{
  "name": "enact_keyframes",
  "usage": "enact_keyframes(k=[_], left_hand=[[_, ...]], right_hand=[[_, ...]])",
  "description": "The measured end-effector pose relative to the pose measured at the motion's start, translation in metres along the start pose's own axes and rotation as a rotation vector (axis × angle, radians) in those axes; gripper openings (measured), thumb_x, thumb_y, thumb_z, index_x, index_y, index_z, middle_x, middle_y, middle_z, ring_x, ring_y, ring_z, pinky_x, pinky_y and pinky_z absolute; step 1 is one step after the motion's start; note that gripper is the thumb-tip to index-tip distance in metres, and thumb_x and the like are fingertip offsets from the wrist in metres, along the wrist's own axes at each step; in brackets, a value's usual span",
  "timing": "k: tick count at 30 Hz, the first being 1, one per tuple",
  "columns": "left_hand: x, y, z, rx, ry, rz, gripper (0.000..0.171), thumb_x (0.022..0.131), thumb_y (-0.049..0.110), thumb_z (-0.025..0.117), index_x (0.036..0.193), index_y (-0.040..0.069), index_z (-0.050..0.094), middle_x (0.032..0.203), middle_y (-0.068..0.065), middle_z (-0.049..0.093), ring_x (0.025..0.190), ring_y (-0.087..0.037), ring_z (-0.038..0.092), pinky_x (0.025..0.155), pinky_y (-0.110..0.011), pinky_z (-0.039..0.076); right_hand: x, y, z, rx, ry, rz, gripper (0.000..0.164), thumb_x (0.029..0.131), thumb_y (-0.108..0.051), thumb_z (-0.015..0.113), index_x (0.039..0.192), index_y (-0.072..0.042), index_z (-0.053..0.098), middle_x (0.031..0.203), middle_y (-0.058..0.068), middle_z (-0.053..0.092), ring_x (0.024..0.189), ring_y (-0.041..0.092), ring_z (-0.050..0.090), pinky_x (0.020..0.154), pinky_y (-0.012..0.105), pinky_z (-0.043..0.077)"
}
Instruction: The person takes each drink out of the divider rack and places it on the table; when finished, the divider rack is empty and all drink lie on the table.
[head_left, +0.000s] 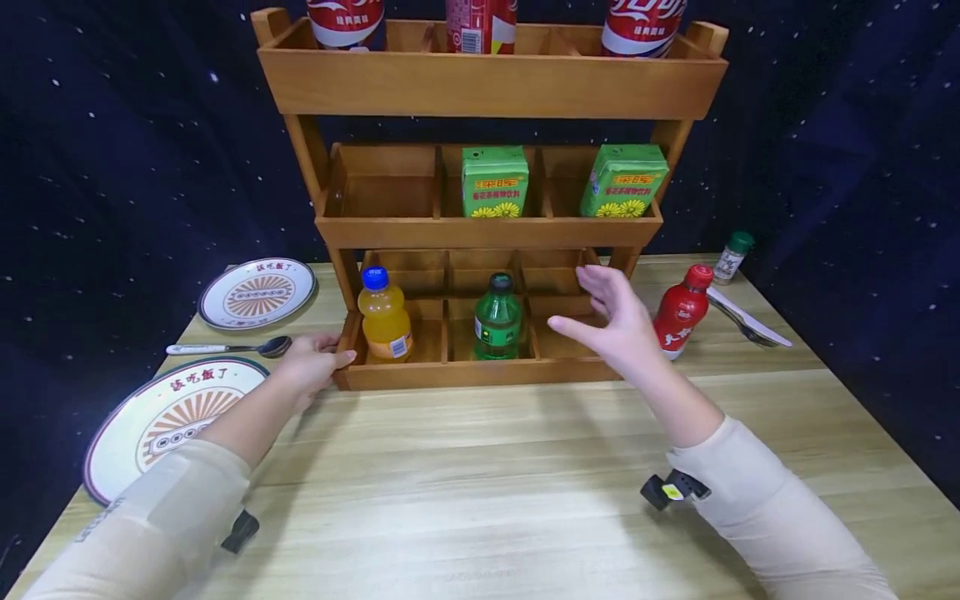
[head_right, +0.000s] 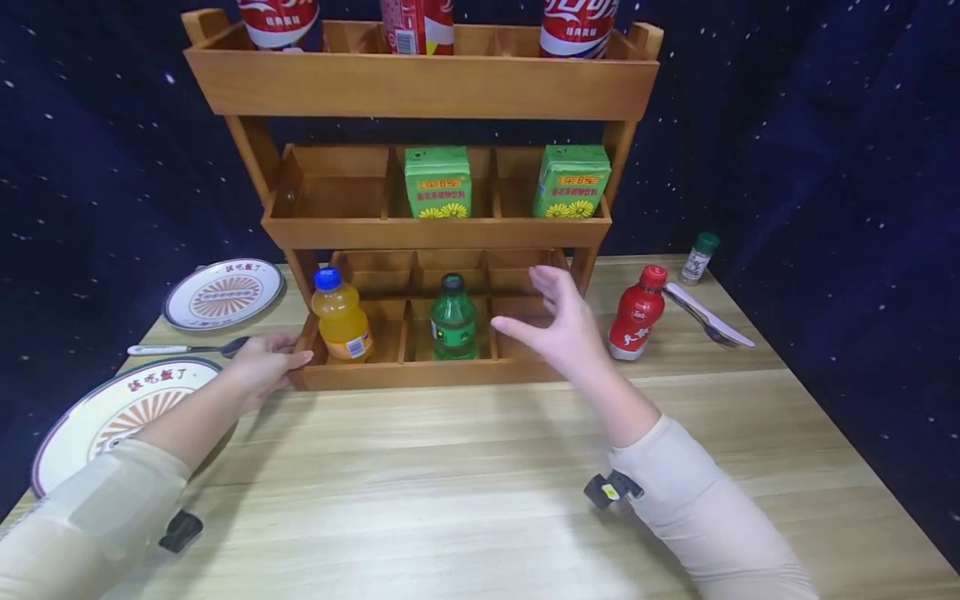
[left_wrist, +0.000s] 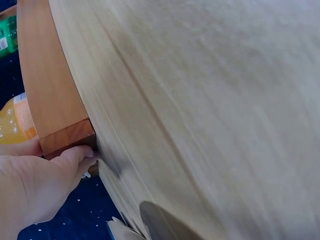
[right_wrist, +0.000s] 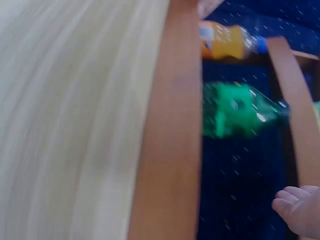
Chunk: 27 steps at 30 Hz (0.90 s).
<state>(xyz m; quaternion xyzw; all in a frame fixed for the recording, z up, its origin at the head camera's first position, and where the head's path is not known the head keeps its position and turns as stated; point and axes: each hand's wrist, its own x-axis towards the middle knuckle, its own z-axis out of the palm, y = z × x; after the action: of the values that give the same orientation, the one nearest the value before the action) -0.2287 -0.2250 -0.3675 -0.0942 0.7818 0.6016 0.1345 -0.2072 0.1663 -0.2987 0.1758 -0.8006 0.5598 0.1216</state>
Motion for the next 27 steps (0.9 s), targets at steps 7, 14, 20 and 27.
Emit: enact_keyframes(k=[7, 14, 20, 27], left_hand=[[0.001, -0.002, -0.001, 0.003, 0.004, 0.014, 0.058, 0.091, 0.009, 0.05, 0.139, -0.005, 0.02, 0.139, -0.022, 0.028, 0.12, -0.032, 0.034, 0.098, -0.049, 0.03], [0.002, -0.005, 0.001, -0.044, -0.015, 0.011, 0.059, 0.091, 0.008, 0.05, 0.139, -0.005, 0.019, 0.139, -0.022, 0.028, 0.121, -0.032, 0.035, 0.098, -0.047, 0.03], [0.001, -0.005, 0.001, -0.057, 0.007, 0.015, 0.057, 0.091, 0.007, 0.05, 0.138, -0.005, 0.021, 0.139, -0.022, 0.029, 0.119, -0.032, 0.037, 0.096, -0.044, 0.034], [0.001, -0.007, 0.001, -0.081, 0.016, 0.03, 0.058, 0.09, 0.007, 0.051, 0.138, -0.005, 0.021, 0.138, -0.023, 0.031, 0.119, -0.032, 0.038, 0.095, -0.041, 0.036]], right_hand=[[0.022, 0.042, 0.051, -0.075, -0.181, 0.104, 0.092, 0.062, -0.043, 0.079, 0.132, -0.003, 0.034, 0.131, 0.009, 0.043, 0.119, 0.019, 0.04, 0.099, 0.034, 0.034], [0.026, 0.055, 0.075, -0.11, -0.2, 0.147, 0.079, 0.059, -0.043, 0.081, 0.12, -0.009, 0.044, 0.111, 0.004, 0.056, 0.101, 0.019, 0.054, 0.086, 0.036, 0.045], [0.03, 0.058, 0.082, -0.159, -0.155, 0.137, 0.067, 0.062, -0.039, 0.08, 0.112, -0.011, 0.046, 0.103, 0.002, 0.058, 0.094, 0.017, 0.055, 0.082, 0.035, 0.045], [0.029, 0.051, 0.082, -0.045, -0.104, 0.2, 0.065, 0.06, -0.03, 0.083, 0.112, -0.009, 0.049, 0.104, 0.003, 0.058, 0.096, 0.017, 0.057, 0.083, 0.032, 0.046]])
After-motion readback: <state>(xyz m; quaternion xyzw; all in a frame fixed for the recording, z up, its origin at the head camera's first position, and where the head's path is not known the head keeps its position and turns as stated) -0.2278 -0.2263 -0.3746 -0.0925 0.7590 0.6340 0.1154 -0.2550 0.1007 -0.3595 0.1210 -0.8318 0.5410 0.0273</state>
